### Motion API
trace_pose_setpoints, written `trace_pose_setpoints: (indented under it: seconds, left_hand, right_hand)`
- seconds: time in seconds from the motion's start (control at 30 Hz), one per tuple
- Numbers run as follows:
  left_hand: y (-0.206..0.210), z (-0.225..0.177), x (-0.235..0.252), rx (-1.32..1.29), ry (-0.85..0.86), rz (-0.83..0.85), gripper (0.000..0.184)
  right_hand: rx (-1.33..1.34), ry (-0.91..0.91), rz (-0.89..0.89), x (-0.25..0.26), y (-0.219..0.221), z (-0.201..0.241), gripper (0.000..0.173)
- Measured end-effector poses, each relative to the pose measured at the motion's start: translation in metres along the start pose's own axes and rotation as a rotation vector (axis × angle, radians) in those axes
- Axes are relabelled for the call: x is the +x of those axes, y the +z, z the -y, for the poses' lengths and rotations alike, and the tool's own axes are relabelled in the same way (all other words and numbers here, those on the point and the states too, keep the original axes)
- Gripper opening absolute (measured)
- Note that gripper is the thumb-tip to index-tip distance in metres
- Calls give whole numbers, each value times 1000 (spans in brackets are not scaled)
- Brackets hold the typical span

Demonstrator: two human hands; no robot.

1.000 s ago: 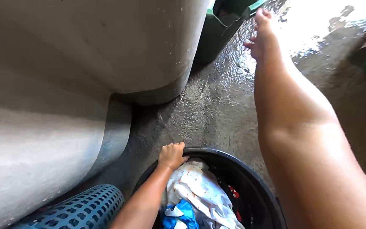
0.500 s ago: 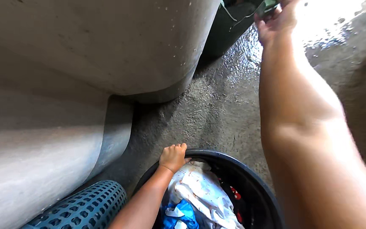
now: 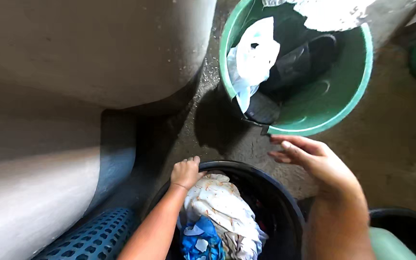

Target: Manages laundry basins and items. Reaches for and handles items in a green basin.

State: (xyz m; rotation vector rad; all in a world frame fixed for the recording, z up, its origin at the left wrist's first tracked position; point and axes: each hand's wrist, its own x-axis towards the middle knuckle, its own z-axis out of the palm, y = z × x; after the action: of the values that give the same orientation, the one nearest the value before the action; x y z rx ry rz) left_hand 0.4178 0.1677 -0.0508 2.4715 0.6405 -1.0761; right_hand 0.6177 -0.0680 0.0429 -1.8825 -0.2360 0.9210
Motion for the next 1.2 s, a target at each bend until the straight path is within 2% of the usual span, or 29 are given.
trace_pose_setpoints:
  seconds: [0.07,0.13,0.17,0.2,0.27,0.33,0.37,0.4,0.47,0.57,0.7,0.73,0.83,0.93,1.03,1.1,1.2]
  left_hand:
    - [0,-2,-1,19,-11,1,56]
    - [1,-3,-1,40,-21,-3,58]
    - [1,-3,-1,52,-24,-3,58]
    - [1,-4,-1,61,-28,-3,58]
    - [1,-3,-2,73,-29,-18,58]
    - [1,-5,-2,73,-31,-26,58]
    - [0,-5,-3,75,-33,-28,58]
    - [-1,-6,-3,78,-35,-26,58]
    - [-1,-5,-3,83,-37,-18,58]
    - [0,-5,-2,83,-36,-20,58]
    - [2,-4,-1,91,-33,-30,58]
    - [4,-4,0,90,-33,-35,57]
    - [4,-3,1,74,-29,-42,55]
    - [5,-4,-1,63,-35,-49,54]
    - [7,-4,-3,56,-29,-72,54]
    - [9,-3,-2,55,-24,-89,54]
    - [12,0,-2,51,-19,-123,53]
  right_hand:
    - [-288,-26,-73,-16,-23,14,31]
    - [-585,-73,-109,5,-43,30,27]
    - [-739,-41,-84,28,-50,36,25]
    - [-891,28,-18,56,-53,36,23]
    - [-1250,229,226,112,-52,18,22]
    - [-1517,410,492,142,-39,-4,24]
    - [-1590,440,591,148,-35,-13,26]
    - [-1609,438,645,151,-32,-20,34]
    - [-1500,348,641,159,-35,-34,43]
    - [-1129,278,636,165,-53,-46,45]
    - [-538,413,602,162,-63,-52,45]
    - [-424,447,591,160,-62,-51,49]
    - [-233,485,606,160,-50,-49,62]
    - [-399,415,589,154,-31,-46,52]
    - [-864,150,690,158,-18,-62,28]
    - [-1146,83,701,165,-16,-74,29]
    - [-1499,242,654,156,-8,-26,44]
